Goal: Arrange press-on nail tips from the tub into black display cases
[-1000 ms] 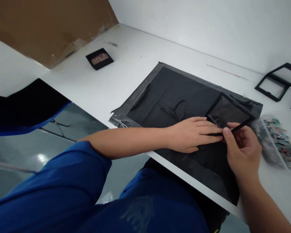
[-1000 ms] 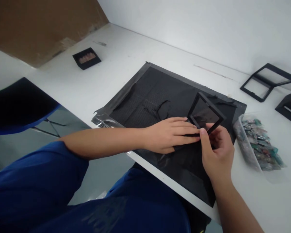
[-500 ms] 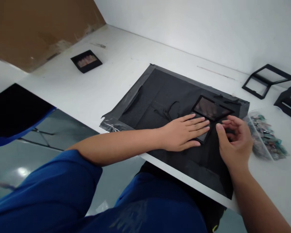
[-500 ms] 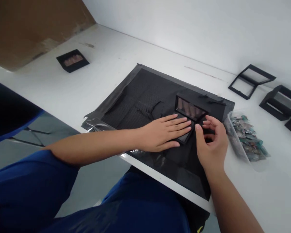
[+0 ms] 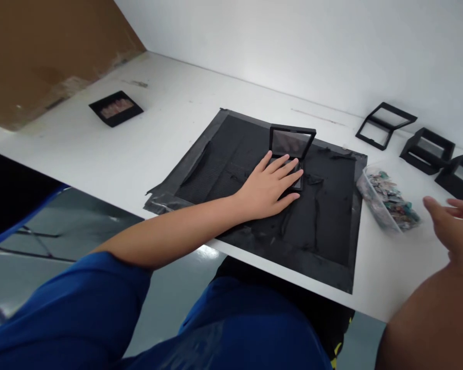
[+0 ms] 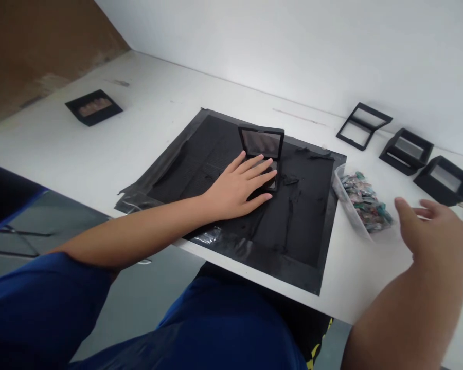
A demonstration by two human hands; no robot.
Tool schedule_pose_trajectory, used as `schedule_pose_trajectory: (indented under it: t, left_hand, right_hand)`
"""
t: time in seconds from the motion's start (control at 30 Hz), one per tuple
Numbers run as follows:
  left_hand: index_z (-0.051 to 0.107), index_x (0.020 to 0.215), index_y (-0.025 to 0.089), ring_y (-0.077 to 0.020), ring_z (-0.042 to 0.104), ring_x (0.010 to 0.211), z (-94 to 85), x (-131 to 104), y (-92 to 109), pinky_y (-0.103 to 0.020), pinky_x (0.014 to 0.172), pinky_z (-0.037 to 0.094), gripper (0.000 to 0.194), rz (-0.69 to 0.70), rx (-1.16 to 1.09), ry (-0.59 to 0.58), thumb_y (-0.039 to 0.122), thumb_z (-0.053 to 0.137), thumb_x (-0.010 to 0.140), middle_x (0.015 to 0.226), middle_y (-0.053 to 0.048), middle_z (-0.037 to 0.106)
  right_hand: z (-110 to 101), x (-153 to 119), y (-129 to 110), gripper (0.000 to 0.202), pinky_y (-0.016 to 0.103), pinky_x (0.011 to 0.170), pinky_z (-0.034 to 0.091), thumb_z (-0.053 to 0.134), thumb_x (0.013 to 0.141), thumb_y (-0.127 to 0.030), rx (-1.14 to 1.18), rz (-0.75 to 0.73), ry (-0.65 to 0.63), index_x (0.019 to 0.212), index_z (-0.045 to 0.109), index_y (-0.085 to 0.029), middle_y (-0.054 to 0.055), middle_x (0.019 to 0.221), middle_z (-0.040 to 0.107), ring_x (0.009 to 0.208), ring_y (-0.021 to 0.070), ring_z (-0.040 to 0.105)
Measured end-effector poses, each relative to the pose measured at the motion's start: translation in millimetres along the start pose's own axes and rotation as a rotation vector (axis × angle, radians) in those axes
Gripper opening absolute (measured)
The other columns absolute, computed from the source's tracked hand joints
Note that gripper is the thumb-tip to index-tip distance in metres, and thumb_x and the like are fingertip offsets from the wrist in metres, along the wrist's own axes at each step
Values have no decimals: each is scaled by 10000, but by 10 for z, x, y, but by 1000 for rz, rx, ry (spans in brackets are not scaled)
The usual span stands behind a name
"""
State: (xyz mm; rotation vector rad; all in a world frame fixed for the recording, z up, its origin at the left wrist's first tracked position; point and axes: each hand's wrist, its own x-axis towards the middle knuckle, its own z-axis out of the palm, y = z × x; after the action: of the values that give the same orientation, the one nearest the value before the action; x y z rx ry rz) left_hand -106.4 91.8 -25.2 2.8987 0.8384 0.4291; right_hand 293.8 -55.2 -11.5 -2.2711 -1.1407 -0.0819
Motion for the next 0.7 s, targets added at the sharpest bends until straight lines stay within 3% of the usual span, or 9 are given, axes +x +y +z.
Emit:
schedule_pose_trajectory:
  t: [0.07, 0.1, 0.27, 0.37, 0.47, 0.57, 0.63, 0.7]
  left_hand:
    - [538, 1451, 183, -337, 438, 1489, -21, -19, 33, -679, 1264, 257, 537, 63, -20, 83, 492, 446, 1022, 1554, -108, 517]
    - [554, 1436, 210, -319, 469, 1469, -31, -29, 47, -674, 1264, 266, 504, 112, -28, 136, 480, 459, 1021, 1531, -91, 547]
    - [610, 1373, 333, -284, 425, 1502, -92, -61, 97, -543, 1256, 360, 432, 460, -41, 394, 445, 608, 956, 1487, -37, 596]
    - [642, 1339, 292, -274, 462, 1474, -108, -65, 130, -462, 1227, 409, 452, 603, -76, 403, 513, 600, 947, 1450, -30, 630]
    - [740, 1144, 270, -290, 532, 1413, -75, -64, 168, -451, 1170, 452, 429, 592, -155, 322, 605, 575, 933, 1350, -6, 701]
    - [767, 897, 257, -301, 600, 1334, -19, -58, 202, -431, 1054, 506, 410, 546, -246, 299, 638, 614, 895, 1191, 16, 771]
    - [751, 792, 247, -300, 637, 1277, 5, -53, 220, -407, 967, 520, 384, 550, -279, 331, 612, 661, 871, 1087, 32, 796]
    - [739, 734, 240, -298, 658, 1238, 11, -51, 236, -395, 914, 514, 384, 537, -285, 364, 597, 680, 862, 1011, 39, 806]
  right_hand:
    - [21, -46, -116, 288, 383, 457, 350, 794, 707, -431, -55, 110, -47, 846, 791, -179, 74, 551, 638, 413, 188, 515]
    - [30, -92, -206, 274, 377, 468, 362, 785, 713, -427, -51, 116, -85, 845, 802, -187, 66, 552, 647, 423, 187, 530]
    - [72, -327, -659, 318, 322, 554, 438, 775, 757, -538, 79, -48, -349, 964, 821, -302, 43, 903, 780, 737, 196, 679]
    - [132, -420, -837, 402, 285, 485, 408, 771, 745, -621, 178, -142, -500, 996, 816, -309, 47, 994, 781, 813, 215, 699]
    - [160, -478, -959, 419, 289, 547, 475, 769, 757, -627, 258, -247, -606, 1031, 799, -312, 54, 1081, 766, 940, 236, 711]
    - [110, -499, -1027, 336, 401, 917, 536, 759, 797, -590, 296, -491, -516, 997, 753, -320, 35, 1258, 703, 1159, 251, 658]
    - [62, -507, -1033, 322, 495, 1107, 427, 731, 819, -610, 261, -636, -387, 897, 719, -299, 28, 1399, 621, 1300, 278, 574]
    - [40, -525, -1000, 362, 553, 1180, 333, 676, 854, -644, 195, -719, -342, 811, 710, -286, 16, 1479, 561, 1414, 313, 468]
